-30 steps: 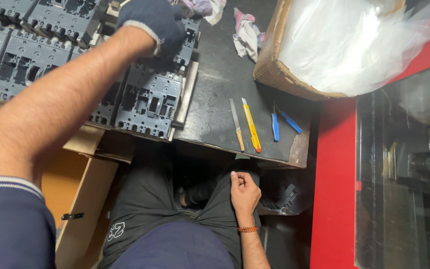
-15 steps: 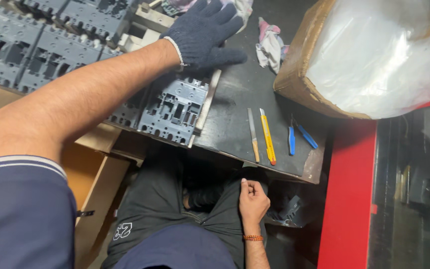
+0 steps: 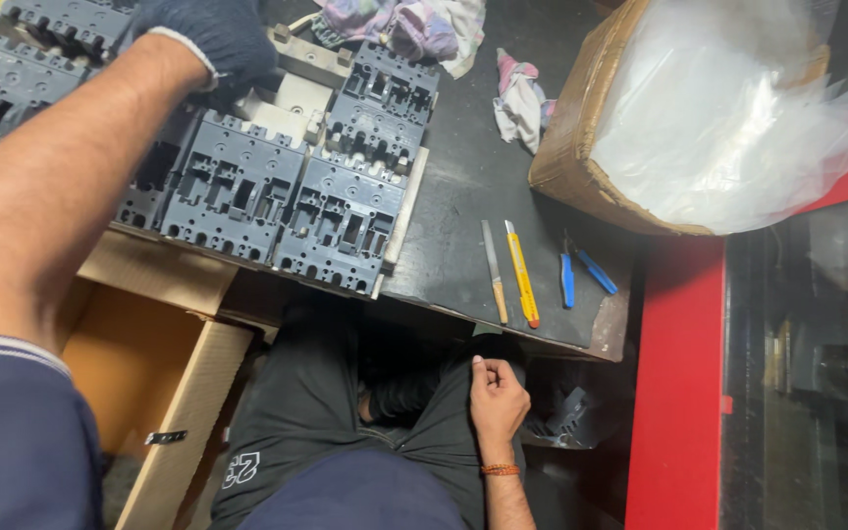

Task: The person sits on the floor and repeatedly trims flash from gray plastic housing parts using pliers, a metal file, and a utility knife. They wipe each part with a cloth, then place it into a plastic bag and into a cardboard box.

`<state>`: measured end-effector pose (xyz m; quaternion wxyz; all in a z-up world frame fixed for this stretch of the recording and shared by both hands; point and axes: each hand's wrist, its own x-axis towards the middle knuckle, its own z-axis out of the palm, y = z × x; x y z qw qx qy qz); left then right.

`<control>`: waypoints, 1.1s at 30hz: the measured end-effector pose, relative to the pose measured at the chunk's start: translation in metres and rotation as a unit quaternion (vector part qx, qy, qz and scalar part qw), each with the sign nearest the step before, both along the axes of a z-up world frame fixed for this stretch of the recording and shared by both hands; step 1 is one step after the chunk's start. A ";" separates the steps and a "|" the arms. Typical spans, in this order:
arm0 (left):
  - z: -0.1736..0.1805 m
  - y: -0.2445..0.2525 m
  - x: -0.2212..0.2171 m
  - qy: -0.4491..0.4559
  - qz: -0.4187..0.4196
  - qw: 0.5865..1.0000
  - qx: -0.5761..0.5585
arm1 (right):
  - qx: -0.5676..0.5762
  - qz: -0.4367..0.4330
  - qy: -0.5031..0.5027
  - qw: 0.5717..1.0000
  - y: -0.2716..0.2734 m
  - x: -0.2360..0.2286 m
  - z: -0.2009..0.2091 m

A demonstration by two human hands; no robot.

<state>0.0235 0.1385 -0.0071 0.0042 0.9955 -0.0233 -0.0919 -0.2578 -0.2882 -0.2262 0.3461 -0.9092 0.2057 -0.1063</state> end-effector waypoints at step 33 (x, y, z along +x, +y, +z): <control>0.063 -0.094 -0.241 -0.517 -0.105 0.817 -0.232 | -0.271 0.016 -0.279 0.921 -0.098 0.316 0.209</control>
